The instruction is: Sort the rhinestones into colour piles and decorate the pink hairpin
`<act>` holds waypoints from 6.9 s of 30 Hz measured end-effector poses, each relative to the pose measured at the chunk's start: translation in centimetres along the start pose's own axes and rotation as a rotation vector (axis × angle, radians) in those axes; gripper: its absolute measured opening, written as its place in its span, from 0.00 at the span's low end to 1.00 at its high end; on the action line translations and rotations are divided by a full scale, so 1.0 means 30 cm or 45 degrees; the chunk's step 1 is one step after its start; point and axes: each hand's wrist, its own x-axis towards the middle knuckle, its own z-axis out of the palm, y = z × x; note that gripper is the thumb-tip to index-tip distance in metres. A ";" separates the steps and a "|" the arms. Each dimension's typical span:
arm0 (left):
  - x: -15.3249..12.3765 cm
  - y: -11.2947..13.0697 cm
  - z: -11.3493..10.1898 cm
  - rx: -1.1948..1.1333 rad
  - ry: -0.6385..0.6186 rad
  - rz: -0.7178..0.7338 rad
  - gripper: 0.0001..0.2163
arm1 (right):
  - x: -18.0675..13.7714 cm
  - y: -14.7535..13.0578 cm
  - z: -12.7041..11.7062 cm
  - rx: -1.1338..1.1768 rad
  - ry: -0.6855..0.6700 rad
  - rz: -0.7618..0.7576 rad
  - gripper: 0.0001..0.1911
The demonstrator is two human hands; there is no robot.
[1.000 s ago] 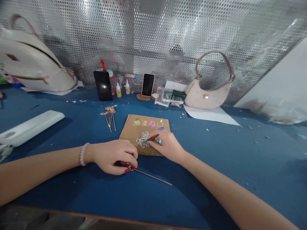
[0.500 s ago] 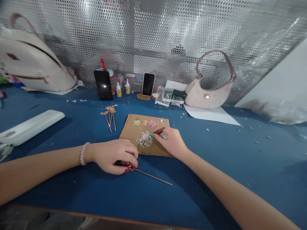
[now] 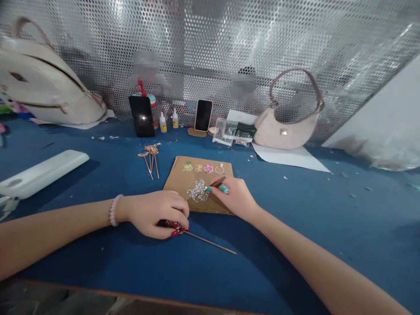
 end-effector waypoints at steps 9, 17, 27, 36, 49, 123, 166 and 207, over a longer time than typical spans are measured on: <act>-0.001 -0.002 -0.004 -0.015 -0.001 0.013 0.09 | 0.003 0.003 -0.005 -0.025 0.055 0.017 0.05; 0.001 -0.002 0.000 -0.004 0.012 0.020 0.09 | 0.000 0.007 -0.007 -0.049 0.042 0.027 0.06; 0.000 -0.004 -0.002 0.010 0.003 0.012 0.09 | -0.012 -0.009 -0.014 -0.034 -0.028 -0.064 0.06; -0.001 0.000 -0.004 0.004 0.007 0.011 0.08 | -0.007 -0.005 -0.020 -0.075 0.011 -0.058 0.06; 0.001 -0.003 -0.005 -0.003 0.004 0.004 0.08 | -0.004 -0.018 -0.002 -0.051 -0.010 -0.023 0.06; -0.001 -0.001 -0.002 -0.007 0.013 0.020 0.09 | -0.013 -0.016 0.007 0.006 0.053 0.068 0.06; 0.000 -0.003 -0.005 -0.028 0.004 -0.001 0.08 | -0.006 -0.011 0.006 -0.066 0.073 0.071 0.05; 0.007 0.002 -0.006 -0.009 0.052 0.029 0.08 | 0.120 0.007 0.010 0.056 -0.022 -0.048 0.07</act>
